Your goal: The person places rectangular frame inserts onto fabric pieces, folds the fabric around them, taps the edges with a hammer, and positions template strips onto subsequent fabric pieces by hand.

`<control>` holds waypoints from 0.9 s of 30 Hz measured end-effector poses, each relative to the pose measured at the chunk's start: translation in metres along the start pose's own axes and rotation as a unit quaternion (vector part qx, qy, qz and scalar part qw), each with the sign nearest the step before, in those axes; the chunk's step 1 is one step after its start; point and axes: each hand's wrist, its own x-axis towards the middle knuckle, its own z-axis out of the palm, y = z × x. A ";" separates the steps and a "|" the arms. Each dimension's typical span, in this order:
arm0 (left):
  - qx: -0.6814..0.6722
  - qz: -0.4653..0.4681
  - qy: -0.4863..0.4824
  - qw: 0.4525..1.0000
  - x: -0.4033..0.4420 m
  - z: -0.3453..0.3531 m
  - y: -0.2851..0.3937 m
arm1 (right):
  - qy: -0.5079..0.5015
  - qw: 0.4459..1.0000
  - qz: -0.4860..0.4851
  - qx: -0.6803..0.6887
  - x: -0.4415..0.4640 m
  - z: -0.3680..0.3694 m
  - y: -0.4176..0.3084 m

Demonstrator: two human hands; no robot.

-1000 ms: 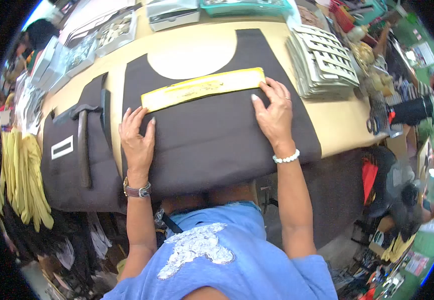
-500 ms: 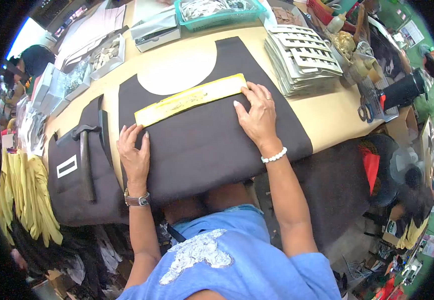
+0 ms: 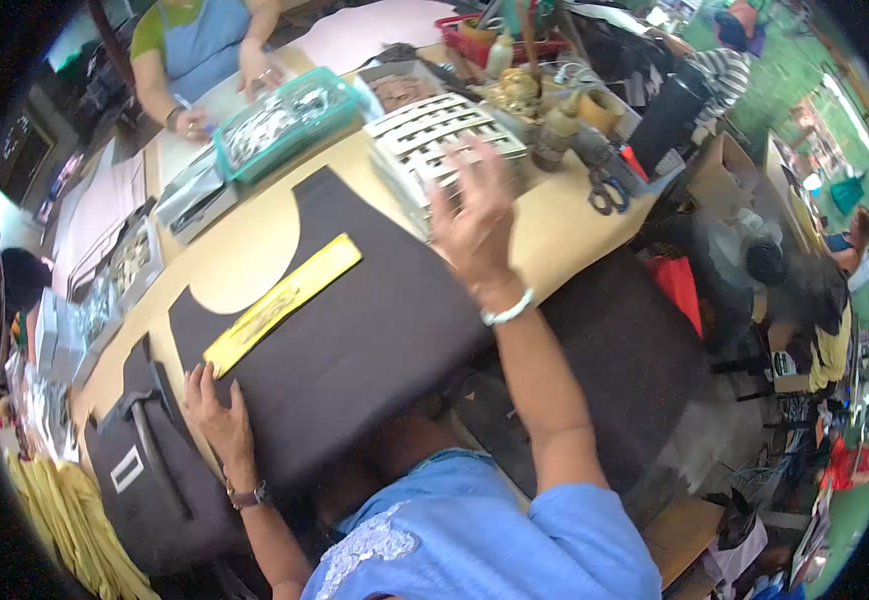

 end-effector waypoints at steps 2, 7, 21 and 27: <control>0.067 -0.022 -0.055 0.996 0.002 -0.008 0.006 | 0.062 0.991 -0.044 -0.114 0.040 -0.028 0.054; 0.147 -0.053 -0.133 0.979 0.006 -0.025 0.021 | 0.211 0.938 -0.001 -0.277 0.127 -0.102 0.192; 0.102 -0.052 -0.078 0.990 -0.011 -0.018 0.053 | -0.212 0.829 0.252 -0.452 0.222 -0.163 0.277; 0.044 -0.011 -0.063 0.997 -0.010 -0.018 0.074 | -0.114 0.882 0.225 -0.398 0.238 -0.175 0.266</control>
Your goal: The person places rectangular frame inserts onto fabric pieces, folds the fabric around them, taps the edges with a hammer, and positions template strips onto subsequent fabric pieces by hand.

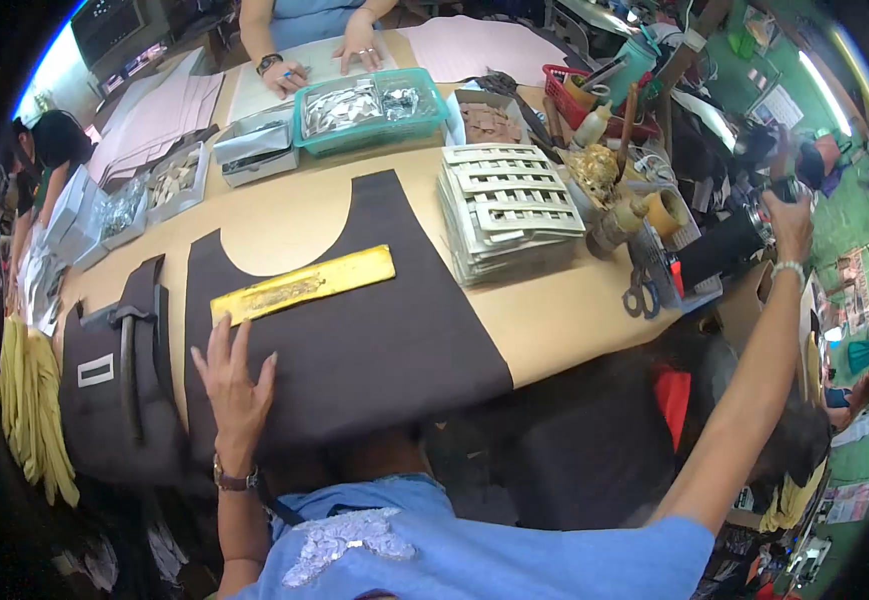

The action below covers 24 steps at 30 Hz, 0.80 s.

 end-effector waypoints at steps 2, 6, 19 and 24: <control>-0.032 0.032 0.001 0.999 0.003 0.007 0.010 | -0.012 0.999 -0.035 -0.007 0.005 -0.018 0.005; -0.068 0.070 -0.003 0.995 0.005 0.014 0.029 | 0.072 0.997 -0.018 0.016 -0.024 -0.016 -0.008; -0.126 0.144 -0.070 0.979 -0.014 0.023 0.056 | -0.061 0.972 -0.214 0.079 -0.303 0.098 -0.067; -0.127 0.146 -0.062 0.979 -0.012 0.024 0.064 | 0.235 0.947 -0.183 0.120 -0.212 0.076 -0.041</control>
